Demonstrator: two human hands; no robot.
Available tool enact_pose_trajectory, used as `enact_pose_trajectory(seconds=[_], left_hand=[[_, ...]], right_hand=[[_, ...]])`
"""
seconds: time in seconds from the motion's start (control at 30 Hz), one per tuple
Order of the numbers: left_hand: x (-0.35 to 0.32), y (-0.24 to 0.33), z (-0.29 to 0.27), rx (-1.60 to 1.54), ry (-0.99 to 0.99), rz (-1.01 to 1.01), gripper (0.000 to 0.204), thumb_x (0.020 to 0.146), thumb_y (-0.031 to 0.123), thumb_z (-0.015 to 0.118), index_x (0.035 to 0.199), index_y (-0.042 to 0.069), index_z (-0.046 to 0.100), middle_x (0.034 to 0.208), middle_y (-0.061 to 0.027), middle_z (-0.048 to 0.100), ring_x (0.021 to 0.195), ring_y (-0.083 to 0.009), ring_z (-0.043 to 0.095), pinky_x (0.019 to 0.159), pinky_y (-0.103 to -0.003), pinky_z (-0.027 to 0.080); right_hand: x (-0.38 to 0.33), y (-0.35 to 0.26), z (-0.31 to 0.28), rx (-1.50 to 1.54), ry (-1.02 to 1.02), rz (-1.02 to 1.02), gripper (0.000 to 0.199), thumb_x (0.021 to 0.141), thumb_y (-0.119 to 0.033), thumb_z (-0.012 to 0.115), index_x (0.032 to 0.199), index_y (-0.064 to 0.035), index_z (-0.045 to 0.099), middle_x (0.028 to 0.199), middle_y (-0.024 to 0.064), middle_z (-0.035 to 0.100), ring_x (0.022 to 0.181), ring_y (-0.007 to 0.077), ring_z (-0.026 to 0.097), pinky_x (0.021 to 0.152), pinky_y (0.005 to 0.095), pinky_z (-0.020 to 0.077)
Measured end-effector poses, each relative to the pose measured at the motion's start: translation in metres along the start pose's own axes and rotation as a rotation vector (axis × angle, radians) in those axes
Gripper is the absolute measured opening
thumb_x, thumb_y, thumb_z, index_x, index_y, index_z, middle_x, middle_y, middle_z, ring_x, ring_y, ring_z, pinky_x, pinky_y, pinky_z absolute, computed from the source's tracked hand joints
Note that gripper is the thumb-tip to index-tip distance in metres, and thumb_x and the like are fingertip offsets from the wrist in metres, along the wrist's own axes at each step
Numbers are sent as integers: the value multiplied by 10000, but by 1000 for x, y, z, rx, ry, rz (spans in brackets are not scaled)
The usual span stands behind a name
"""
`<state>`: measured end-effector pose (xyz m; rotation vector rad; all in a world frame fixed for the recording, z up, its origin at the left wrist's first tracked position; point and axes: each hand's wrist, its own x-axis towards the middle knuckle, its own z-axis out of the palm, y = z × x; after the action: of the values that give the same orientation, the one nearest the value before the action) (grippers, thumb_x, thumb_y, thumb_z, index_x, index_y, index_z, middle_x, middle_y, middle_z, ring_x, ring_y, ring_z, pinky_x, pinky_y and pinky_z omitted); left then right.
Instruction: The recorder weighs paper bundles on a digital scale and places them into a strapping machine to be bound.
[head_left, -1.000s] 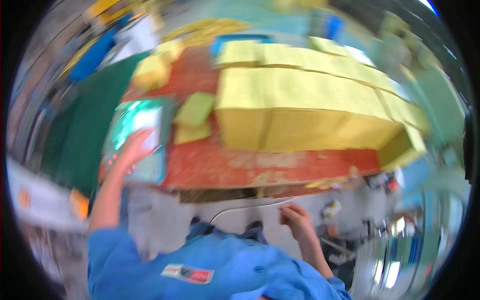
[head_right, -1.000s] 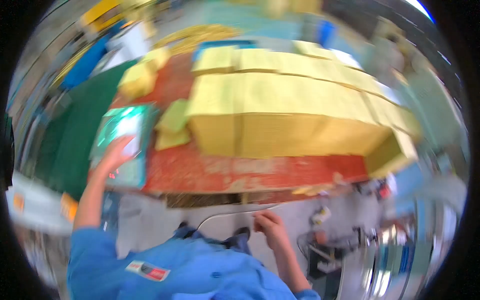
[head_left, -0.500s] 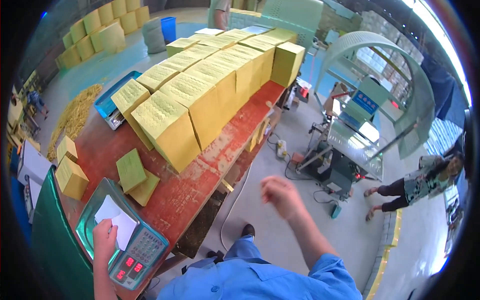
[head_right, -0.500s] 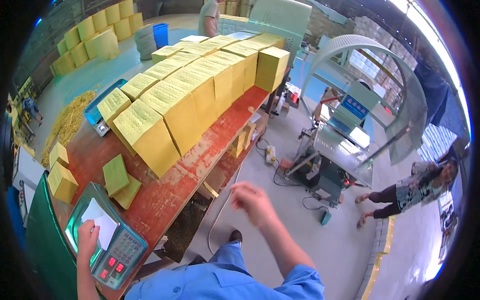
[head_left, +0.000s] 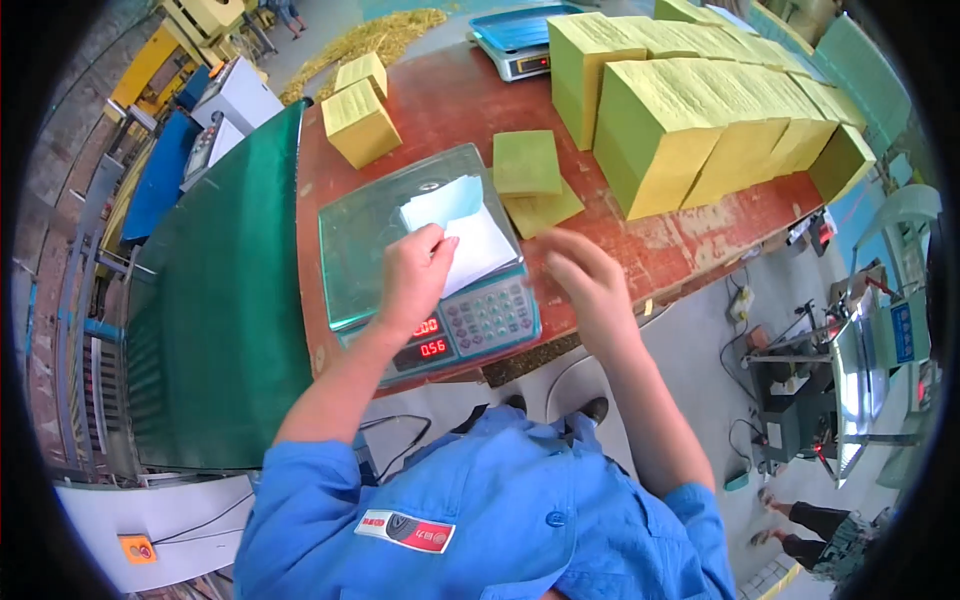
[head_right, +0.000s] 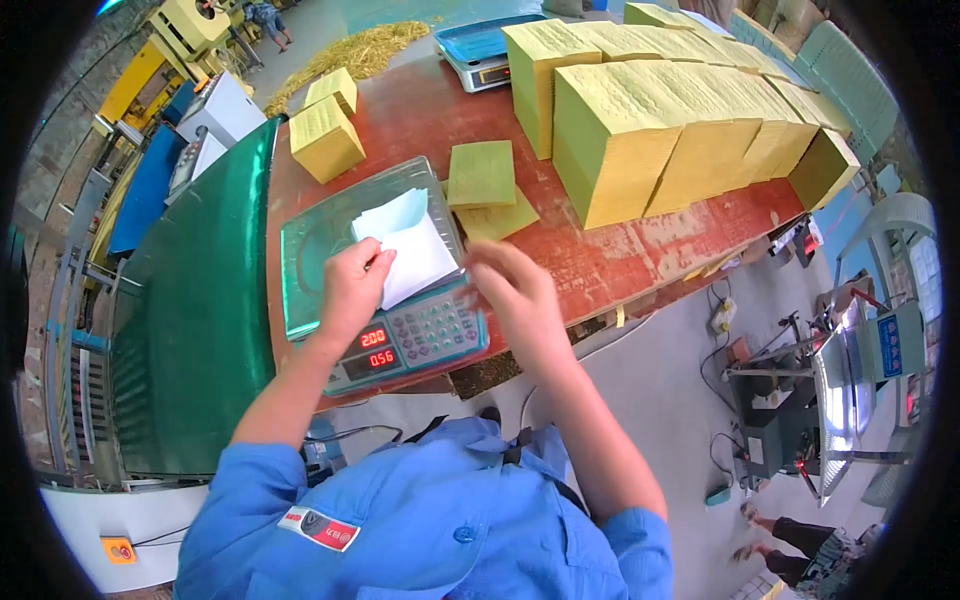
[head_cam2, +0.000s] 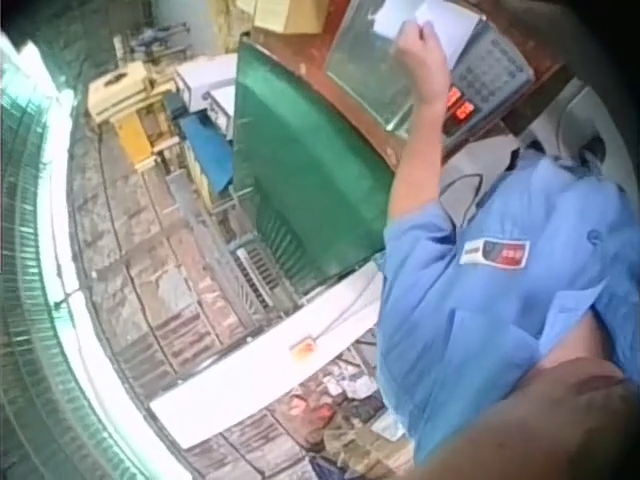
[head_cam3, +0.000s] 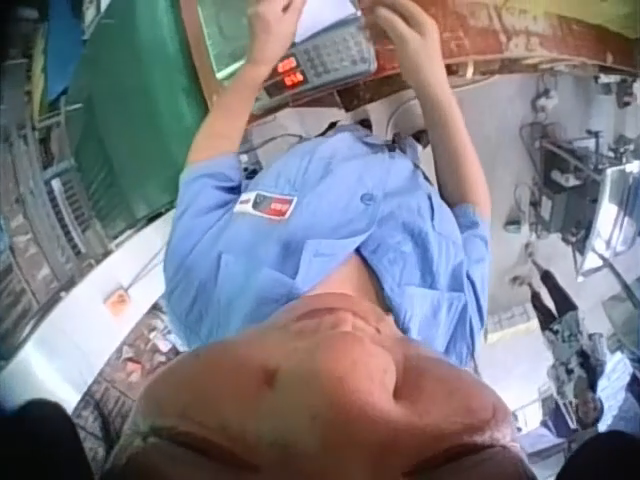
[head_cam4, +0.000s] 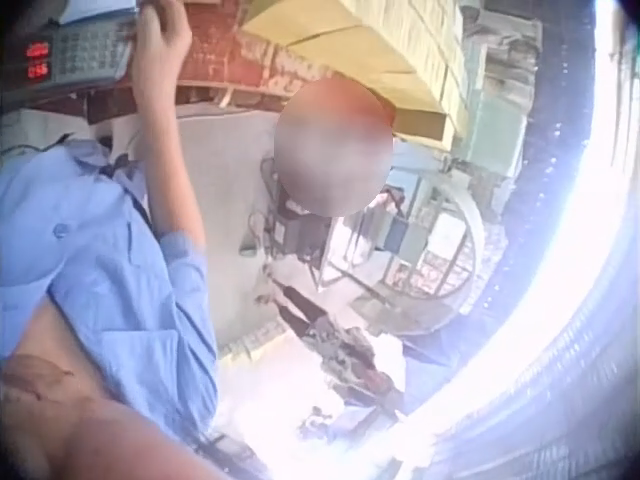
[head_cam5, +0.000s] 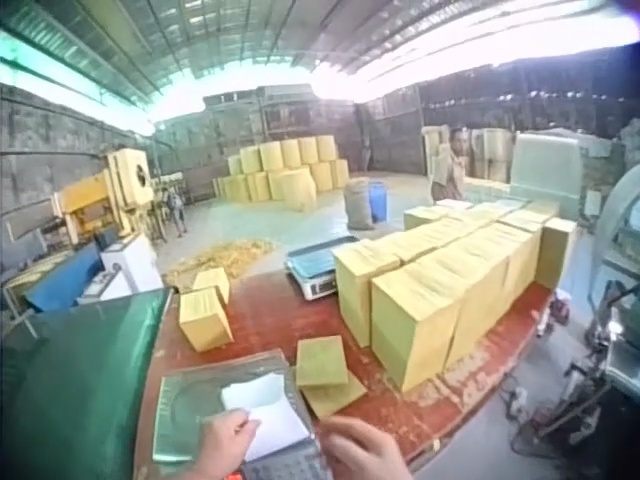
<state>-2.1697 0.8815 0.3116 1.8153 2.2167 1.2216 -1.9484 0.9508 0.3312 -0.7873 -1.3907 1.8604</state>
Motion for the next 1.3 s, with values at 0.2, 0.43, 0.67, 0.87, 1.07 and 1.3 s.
enact_pose_trajectory(seconds=[0.2,0.43,0.67,0.87,1.07,1.3], left_hand=[[-14,1,-7,-124,-38,-121,253,948,191,610,822,-27,643,711,-94,658,670,-126,600,615,-284,480],[23,-31,-22,-830,-195,-610,429,937,441,600,896,16,631,820,-64,654,784,-136,633,704,-282,508],[28,-39,-18,-870,-216,-634,391,857,461,705,881,83,603,719,-6,588,642,-105,594,591,-261,507],[22,-38,-21,-945,-190,-675,374,857,417,720,884,74,571,708,-18,590,630,-104,593,599,-257,509],[22,-47,-19,-1060,-187,-706,284,900,340,677,919,74,580,765,-41,625,690,-124,624,665,-275,536],[12,-42,-15,-1044,-78,-633,121,926,134,594,864,31,589,813,-62,638,720,-130,628,651,-282,535]], right_hand=[[90,23,48,105,-67,110,378,914,-108,524,1259,42,565,1104,123,629,844,198,635,721,272,504],[98,29,62,89,-108,74,302,881,-112,584,1137,27,662,962,69,673,854,133,594,730,279,480],[91,25,71,-22,-146,101,250,867,-84,621,1075,46,671,912,35,640,802,93,526,699,232,421],[92,26,74,-19,-140,63,251,881,-65,587,1087,64,653,975,75,651,883,116,564,800,260,451],[94,27,70,-33,-103,22,260,888,-27,542,1112,61,640,978,97,659,901,127,584,814,259,464],[95,34,64,-114,-47,-70,281,888,8,540,1154,25,629,933,67,657,826,105,595,724,231,479]])
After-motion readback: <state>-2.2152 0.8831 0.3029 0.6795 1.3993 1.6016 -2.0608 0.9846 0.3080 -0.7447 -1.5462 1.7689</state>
